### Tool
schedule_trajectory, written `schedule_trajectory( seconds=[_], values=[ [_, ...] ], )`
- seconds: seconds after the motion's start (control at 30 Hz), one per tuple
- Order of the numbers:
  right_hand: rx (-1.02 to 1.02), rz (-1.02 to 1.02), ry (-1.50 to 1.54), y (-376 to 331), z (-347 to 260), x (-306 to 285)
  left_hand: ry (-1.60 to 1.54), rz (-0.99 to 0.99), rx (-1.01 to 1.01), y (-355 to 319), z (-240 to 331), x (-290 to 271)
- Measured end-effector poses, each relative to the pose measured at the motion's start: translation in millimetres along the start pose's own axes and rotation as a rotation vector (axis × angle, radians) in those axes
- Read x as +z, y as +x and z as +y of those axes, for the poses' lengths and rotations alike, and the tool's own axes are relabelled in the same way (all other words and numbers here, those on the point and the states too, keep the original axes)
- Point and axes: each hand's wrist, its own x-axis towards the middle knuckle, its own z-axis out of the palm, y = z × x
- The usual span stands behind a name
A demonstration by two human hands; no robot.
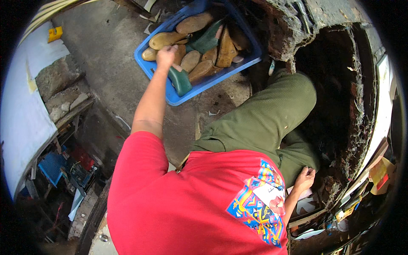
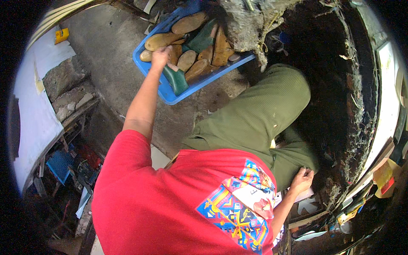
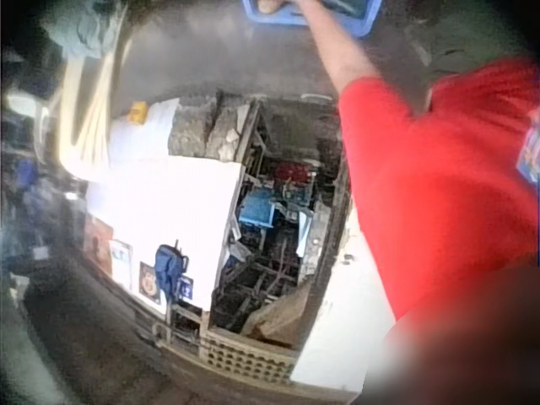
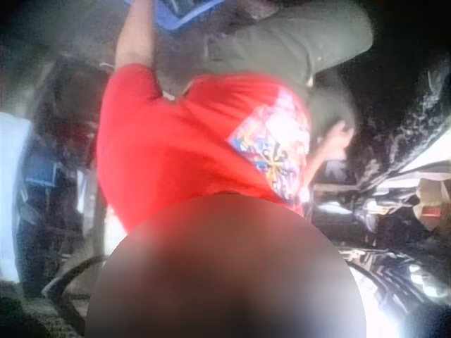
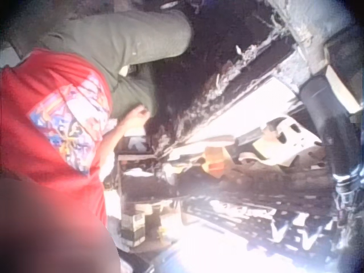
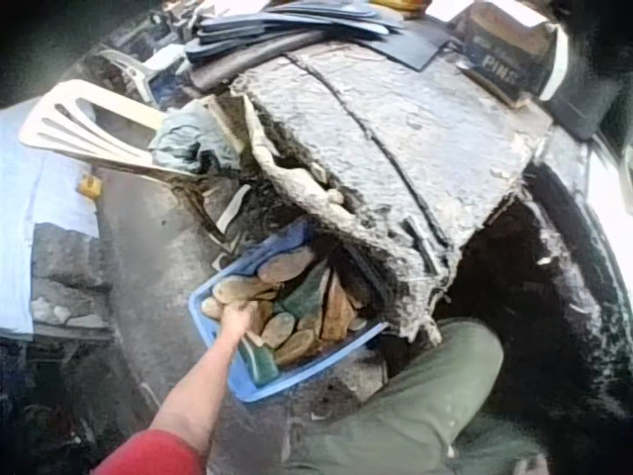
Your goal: The person inserts a black rubber sole into a green slipper, then uses blue-handled scissors to trim excess material from the slipper's edge. They place the slipper on the workbench and then repeatedly pick up and place wooden shoe lasts from a blue bin onto the bench.
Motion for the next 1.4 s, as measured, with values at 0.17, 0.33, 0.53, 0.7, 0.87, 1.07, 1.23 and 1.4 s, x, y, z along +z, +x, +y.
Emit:
schedule_trajectory(
  seconds=[0.17,0.33,0.53,0.7,0.87,1.07,1.23,1.4],
  values=[
    [0.013,-0.046,-0.021,2.2,-2.6,-6.0,0.254,-0.006,0.150,-49.7,-2.0,66.7],
    [0.004,-0.045,-0.015,3.6,-2.9,-7.8,0.261,0.112,0.265,-59.5,5.1,88.9],
    [-0.049,-0.045,-0.063,4.4,-1.8,-9.3,0.365,-0.239,0.151,-28.7,15.9,94.3],
    [-0.010,-0.040,-0.066,4.0,-2.7,-7.5,0.579,-0.302,0.350,-61.9,36.4,89.0],
    [-0.006,-0.063,-0.070,6.6,-2.4,-6.1,0.733,-0.260,0.208,-116.4,65.5,103.0],
    [-0.018,-0.020,-0.046,6.6,-1.1,-3.0,0.689,-0.321,0.151,-110.6,64.0,90.9],
    [-0.053,0.034,-0.027,-0.9,1.1,3.4,0.589,-0.291,0.244,-127.7,51.9,56.2],
    [-0.010,0.034,-0.069,0.6,2.3,11.0,0.361,-0.022,0.465,-122.1,45.3,-2.0]
  ],
)
